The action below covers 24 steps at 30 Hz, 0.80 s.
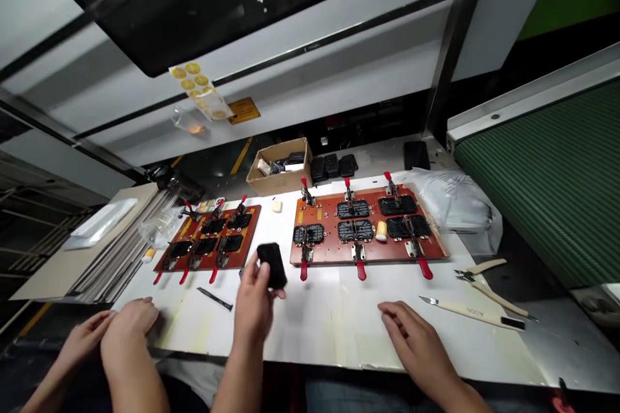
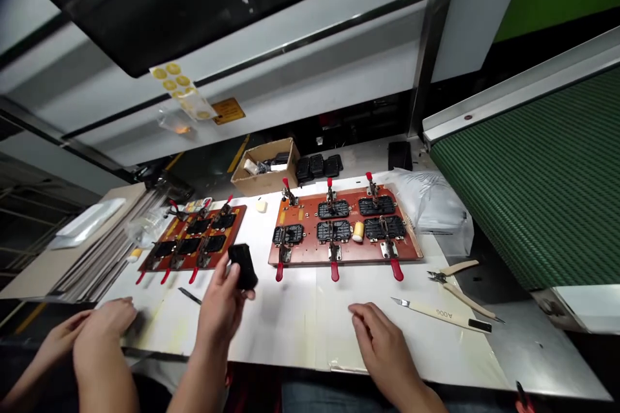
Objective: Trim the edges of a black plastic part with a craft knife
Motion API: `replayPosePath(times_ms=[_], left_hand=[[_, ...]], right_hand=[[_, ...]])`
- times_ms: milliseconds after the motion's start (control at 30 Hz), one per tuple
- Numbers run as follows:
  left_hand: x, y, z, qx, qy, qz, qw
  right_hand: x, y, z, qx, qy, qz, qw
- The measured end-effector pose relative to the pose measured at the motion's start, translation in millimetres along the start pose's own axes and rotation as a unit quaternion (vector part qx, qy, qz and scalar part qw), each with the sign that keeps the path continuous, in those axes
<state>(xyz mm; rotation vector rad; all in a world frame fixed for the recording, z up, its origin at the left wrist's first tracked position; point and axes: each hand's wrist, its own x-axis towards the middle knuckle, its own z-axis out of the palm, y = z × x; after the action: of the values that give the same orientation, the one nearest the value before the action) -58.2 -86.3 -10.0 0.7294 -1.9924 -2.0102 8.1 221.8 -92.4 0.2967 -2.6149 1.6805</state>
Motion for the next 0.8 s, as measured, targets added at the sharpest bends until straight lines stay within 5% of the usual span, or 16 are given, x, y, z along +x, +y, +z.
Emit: replayPosePath(times_ms=[133, 300, 400, 500, 800], left_hand=[[107, 20, -0.5, 0.105, -0.015, 0.033, 0.994], [181, 15, 54.4, 0.254, -0.139, 0.020, 0.957], [196, 13, 85.3, 0.330, -0.200, 0.044, 0.921], [200, 12, 100.0, 0.395, -0.198, 0.087, 0.893], [212, 3, 96.5, 0.469, -0.153, 0.151, 0.857]], right_hand=[[-1, 15, 5, -0.030, -0.042, -0.033, 0.998], [-2, 16, 10, -0.034, -0.030, -0.056, 0.997], [-1, 17, 10, -0.036, -0.019, -0.063, 0.997], [0, 19, 12, -0.039, -0.020, -0.067, 0.997], [4, 19, 15, -0.032, 0.026, -0.080, 0.996]])
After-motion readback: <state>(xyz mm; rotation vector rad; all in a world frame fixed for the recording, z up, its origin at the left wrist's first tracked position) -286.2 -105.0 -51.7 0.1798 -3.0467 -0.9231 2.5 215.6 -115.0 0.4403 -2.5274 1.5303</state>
